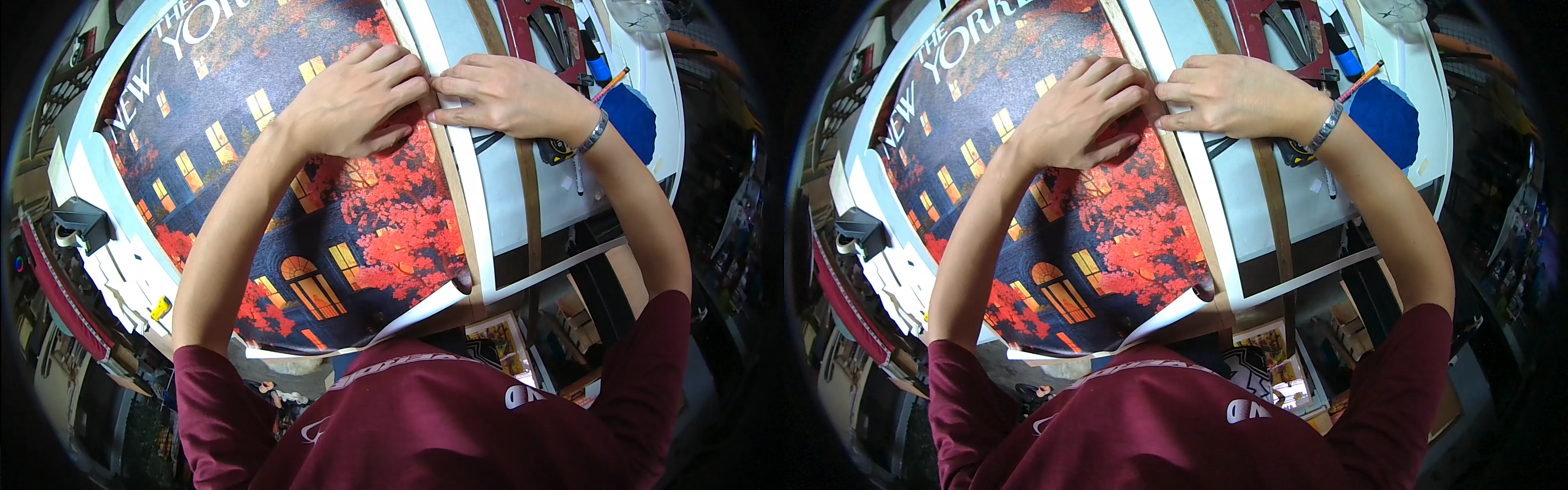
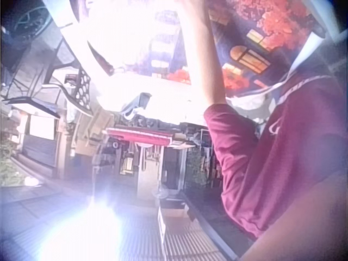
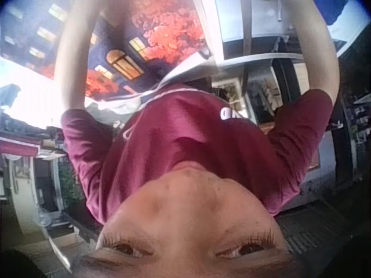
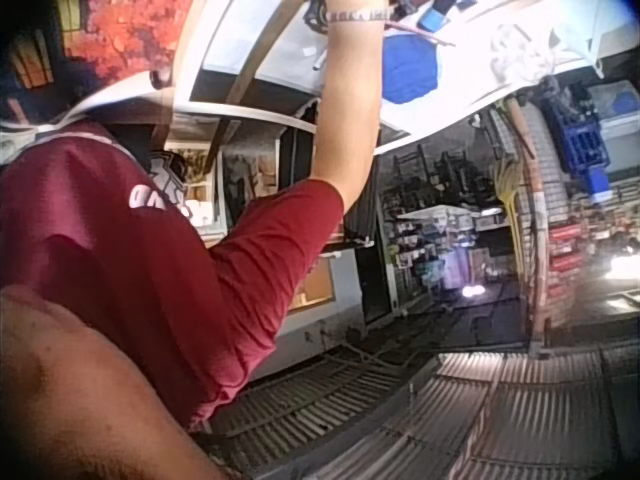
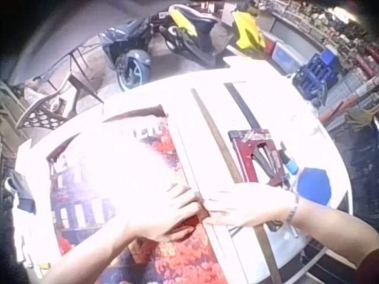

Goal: The person aligns a New Yorker magazine cover on a wooden board, smooths it down, and secures it with tape. They then place a white frame around the poster, adjust its position, and continue taping the edges to secure the frame.

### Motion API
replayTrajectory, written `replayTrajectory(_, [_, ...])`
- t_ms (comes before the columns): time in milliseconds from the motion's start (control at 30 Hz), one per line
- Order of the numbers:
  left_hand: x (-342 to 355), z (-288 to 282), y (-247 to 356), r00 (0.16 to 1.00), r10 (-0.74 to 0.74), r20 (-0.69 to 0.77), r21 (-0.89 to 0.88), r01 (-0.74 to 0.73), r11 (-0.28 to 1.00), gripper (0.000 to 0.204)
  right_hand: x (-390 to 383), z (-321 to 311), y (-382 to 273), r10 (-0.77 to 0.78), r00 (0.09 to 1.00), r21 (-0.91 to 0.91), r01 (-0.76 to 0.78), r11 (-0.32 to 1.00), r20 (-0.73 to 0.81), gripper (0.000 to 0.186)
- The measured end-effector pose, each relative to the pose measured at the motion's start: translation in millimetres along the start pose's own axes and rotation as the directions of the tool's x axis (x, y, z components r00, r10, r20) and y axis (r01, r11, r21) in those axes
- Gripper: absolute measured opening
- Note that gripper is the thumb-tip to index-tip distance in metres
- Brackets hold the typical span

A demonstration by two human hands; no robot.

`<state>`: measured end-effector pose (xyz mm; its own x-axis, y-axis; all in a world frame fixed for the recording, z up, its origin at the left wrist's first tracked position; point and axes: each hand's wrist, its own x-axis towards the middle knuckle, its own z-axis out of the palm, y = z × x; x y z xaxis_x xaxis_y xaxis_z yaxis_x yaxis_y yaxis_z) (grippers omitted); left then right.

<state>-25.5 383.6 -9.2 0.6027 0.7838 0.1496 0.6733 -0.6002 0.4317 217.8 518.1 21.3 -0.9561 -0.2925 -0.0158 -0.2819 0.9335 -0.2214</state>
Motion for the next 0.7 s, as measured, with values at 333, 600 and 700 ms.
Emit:
replayTrajectory(333, [-27,13,29,0.987,-0.102,-0.127,-0.047,0.097,0.994,0.047,-2,1,-1,-0.004,1.0,0.005,0.004,1.0,-0.028,0.044])
replayTrajectory(600, [-39,34,60,0.961,-0.237,-0.146,-0.042,0.233,0.972,0.045,-4,5,-2,-0.006,1.0,-0.018,0.006,1.0,-0.013,0.046])
replayTrajectory(700, [-39,33,62,0.963,-0.235,-0.131,-0.017,0.235,0.972,0.048,-6,4,-7,0.02,0.999,-0.059,-0.018,0.998,0.029,0.046])
